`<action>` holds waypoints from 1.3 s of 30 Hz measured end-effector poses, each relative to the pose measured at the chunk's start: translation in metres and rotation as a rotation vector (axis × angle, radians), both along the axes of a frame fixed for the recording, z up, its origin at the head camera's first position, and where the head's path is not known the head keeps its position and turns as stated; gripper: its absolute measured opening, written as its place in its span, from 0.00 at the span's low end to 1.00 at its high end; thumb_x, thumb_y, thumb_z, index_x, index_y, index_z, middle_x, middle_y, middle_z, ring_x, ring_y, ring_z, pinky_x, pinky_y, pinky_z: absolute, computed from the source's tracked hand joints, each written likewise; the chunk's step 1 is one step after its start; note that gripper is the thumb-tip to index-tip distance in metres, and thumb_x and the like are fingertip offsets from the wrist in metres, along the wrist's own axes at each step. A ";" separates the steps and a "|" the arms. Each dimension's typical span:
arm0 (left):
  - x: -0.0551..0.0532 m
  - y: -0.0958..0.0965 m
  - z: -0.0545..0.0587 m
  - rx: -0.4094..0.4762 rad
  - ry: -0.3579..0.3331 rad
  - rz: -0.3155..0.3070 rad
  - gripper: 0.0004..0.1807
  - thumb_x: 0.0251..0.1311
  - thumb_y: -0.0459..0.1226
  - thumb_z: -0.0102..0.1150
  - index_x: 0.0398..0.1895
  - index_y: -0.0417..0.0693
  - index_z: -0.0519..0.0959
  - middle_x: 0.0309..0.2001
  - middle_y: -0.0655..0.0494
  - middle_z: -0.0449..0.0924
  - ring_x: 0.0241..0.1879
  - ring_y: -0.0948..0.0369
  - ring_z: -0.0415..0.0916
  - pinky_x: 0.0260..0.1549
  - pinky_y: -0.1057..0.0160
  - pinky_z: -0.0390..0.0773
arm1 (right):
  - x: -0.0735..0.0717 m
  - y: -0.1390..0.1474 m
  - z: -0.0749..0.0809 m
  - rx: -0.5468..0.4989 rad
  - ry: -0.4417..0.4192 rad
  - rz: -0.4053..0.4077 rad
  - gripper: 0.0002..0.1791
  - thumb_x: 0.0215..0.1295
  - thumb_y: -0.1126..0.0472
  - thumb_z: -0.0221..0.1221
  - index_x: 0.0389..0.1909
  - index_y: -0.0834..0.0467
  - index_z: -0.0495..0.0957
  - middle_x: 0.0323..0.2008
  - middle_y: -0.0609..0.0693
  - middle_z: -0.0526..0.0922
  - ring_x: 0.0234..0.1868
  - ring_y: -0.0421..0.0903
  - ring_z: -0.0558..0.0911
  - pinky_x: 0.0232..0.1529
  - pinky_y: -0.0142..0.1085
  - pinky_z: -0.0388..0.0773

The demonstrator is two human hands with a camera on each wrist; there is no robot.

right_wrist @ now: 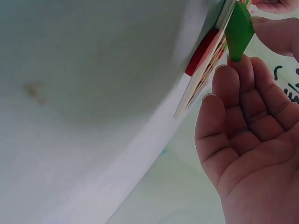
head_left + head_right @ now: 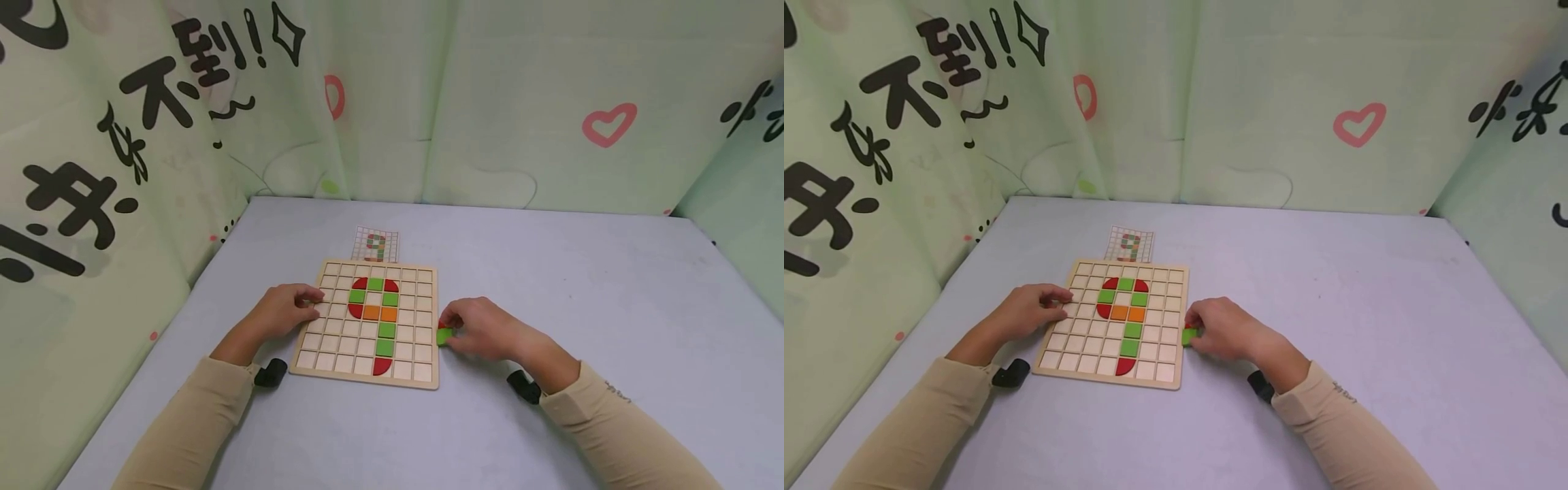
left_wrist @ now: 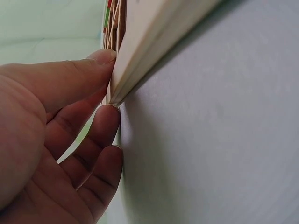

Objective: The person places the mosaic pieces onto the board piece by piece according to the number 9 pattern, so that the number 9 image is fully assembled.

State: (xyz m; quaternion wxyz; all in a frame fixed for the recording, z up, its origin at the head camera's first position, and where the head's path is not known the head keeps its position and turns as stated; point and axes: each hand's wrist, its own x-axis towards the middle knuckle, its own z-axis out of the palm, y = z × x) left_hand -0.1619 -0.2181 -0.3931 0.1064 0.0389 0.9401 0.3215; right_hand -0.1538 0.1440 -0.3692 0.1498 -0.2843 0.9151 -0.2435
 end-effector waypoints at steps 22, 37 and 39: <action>-0.001 0.001 -0.001 0.010 -0.014 0.017 0.19 0.64 0.35 0.65 0.58 0.44 0.81 0.50 0.50 0.81 0.46 0.53 0.72 0.45 0.55 0.74 | 0.001 -0.009 -0.004 -0.021 0.059 0.027 0.13 0.59 0.65 0.66 0.44 0.63 0.80 0.36 0.43 0.81 0.39 0.42 0.80 0.48 0.42 0.78; -0.001 0.002 0.000 0.012 -0.010 0.013 0.18 0.63 0.35 0.66 0.57 0.44 0.82 0.48 0.51 0.81 0.45 0.53 0.72 0.43 0.57 0.73 | 0.007 -0.040 0.004 -0.056 0.054 0.054 0.13 0.60 0.62 0.65 0.45 0.61 0.81 0.38 0.44 0.81 0.41 0.44 0.78 0.49 0.40 0.77; -0.001 0.001 0.000 0.012 -0.006 0.007 0.18 0.63 0.35 0.65 0.56 0.43 0.81 0.48 0.51 0.81 0.45 0.54 0.72 0.42 0.57 0.73 | 0.008 -0.045 0.004 -0.054 0.046 0.058 0.13 0.60 0.62 0.65 0.46 0.61 0.81 0.39 0.44 0.81 0.42 0.44 0.78 0.50 0.40 0.77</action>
